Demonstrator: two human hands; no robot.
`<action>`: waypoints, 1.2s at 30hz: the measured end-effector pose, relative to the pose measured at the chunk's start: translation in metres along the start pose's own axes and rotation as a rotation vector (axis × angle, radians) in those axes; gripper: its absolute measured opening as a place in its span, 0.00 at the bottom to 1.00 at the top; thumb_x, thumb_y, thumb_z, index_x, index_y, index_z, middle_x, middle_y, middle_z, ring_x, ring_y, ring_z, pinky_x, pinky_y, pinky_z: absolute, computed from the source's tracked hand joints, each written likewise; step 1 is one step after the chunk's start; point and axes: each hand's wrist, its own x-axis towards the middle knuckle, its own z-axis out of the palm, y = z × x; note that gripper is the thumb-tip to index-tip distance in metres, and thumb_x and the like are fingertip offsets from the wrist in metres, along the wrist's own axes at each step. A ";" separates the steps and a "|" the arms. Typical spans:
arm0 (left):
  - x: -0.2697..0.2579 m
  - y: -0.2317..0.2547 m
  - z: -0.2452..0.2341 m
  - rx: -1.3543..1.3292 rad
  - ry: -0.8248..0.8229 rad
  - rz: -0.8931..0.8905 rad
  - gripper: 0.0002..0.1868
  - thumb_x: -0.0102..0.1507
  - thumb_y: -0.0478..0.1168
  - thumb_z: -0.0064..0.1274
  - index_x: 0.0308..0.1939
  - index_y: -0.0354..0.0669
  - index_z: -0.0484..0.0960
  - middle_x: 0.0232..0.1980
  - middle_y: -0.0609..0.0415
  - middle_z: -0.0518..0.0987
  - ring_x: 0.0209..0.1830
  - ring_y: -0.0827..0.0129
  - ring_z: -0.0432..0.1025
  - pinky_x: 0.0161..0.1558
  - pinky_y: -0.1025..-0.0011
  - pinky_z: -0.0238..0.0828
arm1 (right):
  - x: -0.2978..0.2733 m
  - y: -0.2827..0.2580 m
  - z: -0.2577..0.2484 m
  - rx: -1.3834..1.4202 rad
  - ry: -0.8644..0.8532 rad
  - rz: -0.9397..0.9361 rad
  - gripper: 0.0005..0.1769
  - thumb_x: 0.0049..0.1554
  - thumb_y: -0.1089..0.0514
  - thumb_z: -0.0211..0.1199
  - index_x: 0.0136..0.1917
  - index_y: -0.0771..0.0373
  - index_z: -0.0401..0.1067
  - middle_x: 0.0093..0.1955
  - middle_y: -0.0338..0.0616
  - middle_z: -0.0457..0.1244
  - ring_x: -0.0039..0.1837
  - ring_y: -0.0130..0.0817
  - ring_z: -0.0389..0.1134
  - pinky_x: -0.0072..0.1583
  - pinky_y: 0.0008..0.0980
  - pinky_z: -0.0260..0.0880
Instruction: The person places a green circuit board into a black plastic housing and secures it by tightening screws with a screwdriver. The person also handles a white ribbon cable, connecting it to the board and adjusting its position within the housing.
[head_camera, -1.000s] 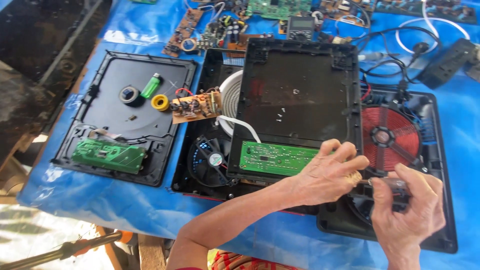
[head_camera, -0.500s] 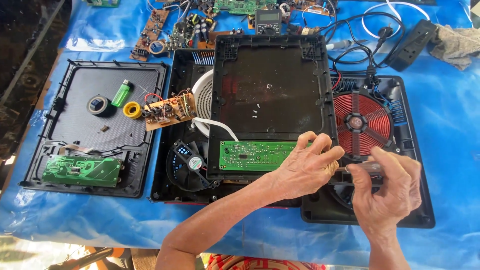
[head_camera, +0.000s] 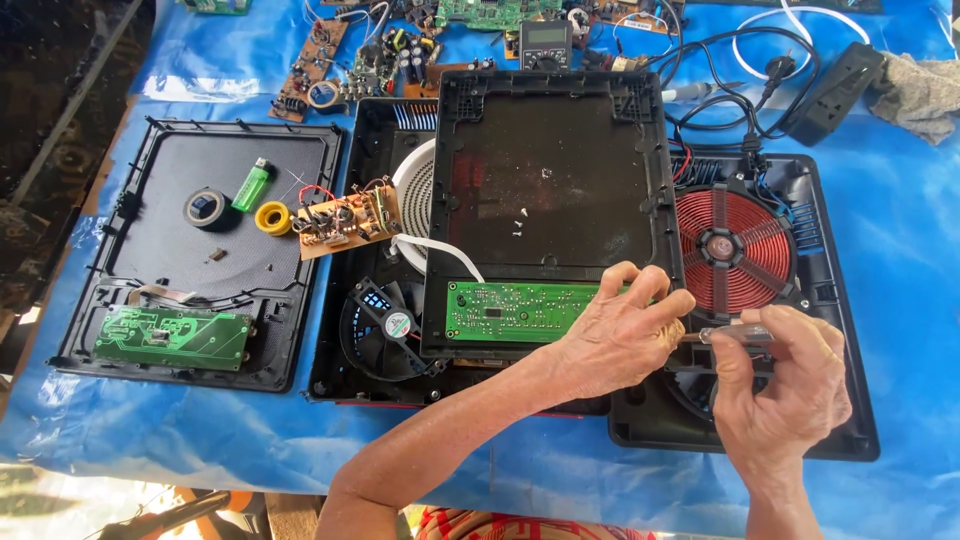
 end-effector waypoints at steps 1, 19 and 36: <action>-0.001 0.000 0.001 -0.003 -0.002 0.000 0.09 0.67 0.28 0.57 0.31 0.39 0.82 0.48 0.57 0.68 0.50 0.57 0.61 0.56 0.55 0.54 | -0.001 -0.005 -0.001 -0.001 -0.001 0.003 0.21 0.68 0.63 0.67 0.67 0.75 0.63 0.54 0.61 0.67 0.59 0.51 0.68 0.50 0.37 0.72; 0.001 -0.002 0.002 -0.081 0.014 0.027 0.13 0.65 0.25 0.57 0.26 0.36 0.77 0.47 0.55 0.68 0.49 0.56 0.61 0.54 0.53 0.54 | -0.004 -0.005 -0.002 -0.002 -0.021 0.262 0.17 0.62 0.56 0.72 0.54 0.70 0.72 0.46 0.51 0.68 0.52 0.44 0.68 0.57 0.37 0.66; -0.001 -0.088 -0.053 -0.751 0.105 -0.624 0.22 0.58 0.33 0.57 0.50 0.61 0.68 0.53 0.77 0.72 0.53 0.76 0.55 0.60 0.66 0.40 | 0.006 -0.011 -0.028 0.171 0.139 0.158 0.30 0.67 0.81 0.56 0.72 0.65 0.45 0.57 0.76 0.59 0.49 0.58 0.66 0.56 0.46 0.66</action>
